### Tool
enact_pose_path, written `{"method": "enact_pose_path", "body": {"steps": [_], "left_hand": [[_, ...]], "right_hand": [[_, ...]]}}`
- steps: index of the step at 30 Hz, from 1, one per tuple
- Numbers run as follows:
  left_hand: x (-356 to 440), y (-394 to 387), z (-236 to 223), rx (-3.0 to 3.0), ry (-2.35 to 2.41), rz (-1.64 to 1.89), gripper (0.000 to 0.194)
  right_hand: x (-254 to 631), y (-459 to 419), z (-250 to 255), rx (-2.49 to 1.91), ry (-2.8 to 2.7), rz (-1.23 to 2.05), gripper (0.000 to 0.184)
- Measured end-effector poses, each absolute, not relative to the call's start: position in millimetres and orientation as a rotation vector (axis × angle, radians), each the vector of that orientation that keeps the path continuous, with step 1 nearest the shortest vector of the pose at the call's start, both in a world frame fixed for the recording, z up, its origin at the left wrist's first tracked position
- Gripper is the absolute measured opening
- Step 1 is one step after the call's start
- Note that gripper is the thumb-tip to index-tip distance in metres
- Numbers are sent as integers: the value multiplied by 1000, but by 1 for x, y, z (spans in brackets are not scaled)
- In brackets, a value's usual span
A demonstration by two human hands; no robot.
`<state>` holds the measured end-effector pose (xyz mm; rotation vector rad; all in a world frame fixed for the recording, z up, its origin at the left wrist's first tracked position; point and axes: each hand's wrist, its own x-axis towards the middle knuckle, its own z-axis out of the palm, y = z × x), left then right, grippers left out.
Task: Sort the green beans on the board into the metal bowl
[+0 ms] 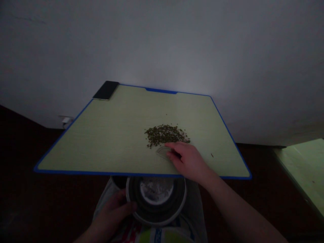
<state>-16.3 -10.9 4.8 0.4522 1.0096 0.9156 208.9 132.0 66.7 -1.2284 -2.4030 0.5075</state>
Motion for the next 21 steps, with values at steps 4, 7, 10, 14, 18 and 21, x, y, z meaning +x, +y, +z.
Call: {"method": "enact_pose_path", "body": {"steps": [4, 7, 10, 14, 18, 21], "left_hand": [[-16, -11, 5, 442, 991, 911, 29], [-16, -11, 3, 443, 948, 913, 27], [-17, -12, 0, 451, 955, 915, 26], [-17, -15, -3, 461, 1001, 921, 27], [-17, -16, -3, 464, 992, 921, 28], [-16, -16, -3, 455, 1004, 929, 27]], "right_hand": [[219, 129, 62, -1328, -2316, 440, 28], [216, 130, 60, -1348, -2321, 437, 28], [205, 133, 60, -1332, -2346, 450, 30], [189, 139, 62, -1295, -2388, 478, 30], [180, 144, 65, -1230, -2439, 537, 30], [177, 144, 67, -1158, -2479, 610, 29]]}}
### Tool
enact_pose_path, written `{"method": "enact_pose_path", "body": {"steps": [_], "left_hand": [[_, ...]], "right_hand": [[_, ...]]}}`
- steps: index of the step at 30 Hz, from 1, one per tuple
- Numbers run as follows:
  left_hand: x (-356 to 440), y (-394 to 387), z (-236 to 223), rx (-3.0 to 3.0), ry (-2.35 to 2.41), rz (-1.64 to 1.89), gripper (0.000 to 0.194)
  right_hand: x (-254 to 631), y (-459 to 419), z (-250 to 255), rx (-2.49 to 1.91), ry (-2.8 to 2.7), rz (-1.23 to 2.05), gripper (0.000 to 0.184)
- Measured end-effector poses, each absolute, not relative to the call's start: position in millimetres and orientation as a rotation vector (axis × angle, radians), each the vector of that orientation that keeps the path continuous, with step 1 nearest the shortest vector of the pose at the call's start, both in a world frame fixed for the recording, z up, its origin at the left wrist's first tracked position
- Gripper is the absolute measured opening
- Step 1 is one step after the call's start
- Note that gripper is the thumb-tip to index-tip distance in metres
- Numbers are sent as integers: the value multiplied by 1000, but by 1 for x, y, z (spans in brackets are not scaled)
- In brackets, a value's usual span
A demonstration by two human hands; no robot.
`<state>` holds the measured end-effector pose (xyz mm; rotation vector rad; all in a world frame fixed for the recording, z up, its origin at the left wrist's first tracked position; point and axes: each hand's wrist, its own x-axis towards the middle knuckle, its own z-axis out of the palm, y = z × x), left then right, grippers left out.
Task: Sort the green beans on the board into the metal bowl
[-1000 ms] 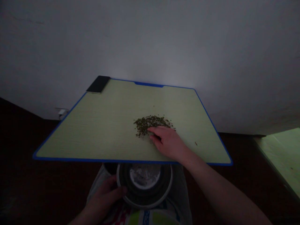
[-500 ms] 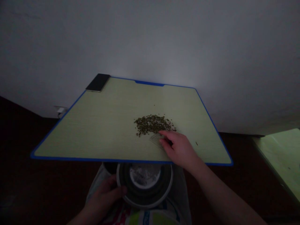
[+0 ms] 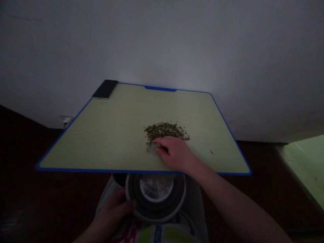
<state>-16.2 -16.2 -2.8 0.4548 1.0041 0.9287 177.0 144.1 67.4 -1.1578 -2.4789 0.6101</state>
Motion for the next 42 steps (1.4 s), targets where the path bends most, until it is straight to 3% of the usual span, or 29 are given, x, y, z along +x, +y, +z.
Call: {"method": "enact_pose_path", "body": {"steps": [11, 21, 31, 42], "left_hand": [[-15, -14, 1, 471, 1032, 920, 29], [-15, -15, -1, 430, 999, 932, 29], [-15, -13, 0, 453, 994, 929, 27], [-16, -13, 2, 448, 995, 923, 28]], "right_hand": [[175, 131, 70, -941, -2604, 824, 27], [178, 129, 72, -1074, -2545, 949, 28], [191, 117, 66, -863, -2617, 870, 28], [218, 122, 65, -1227, -2319, 657, 26]]}}
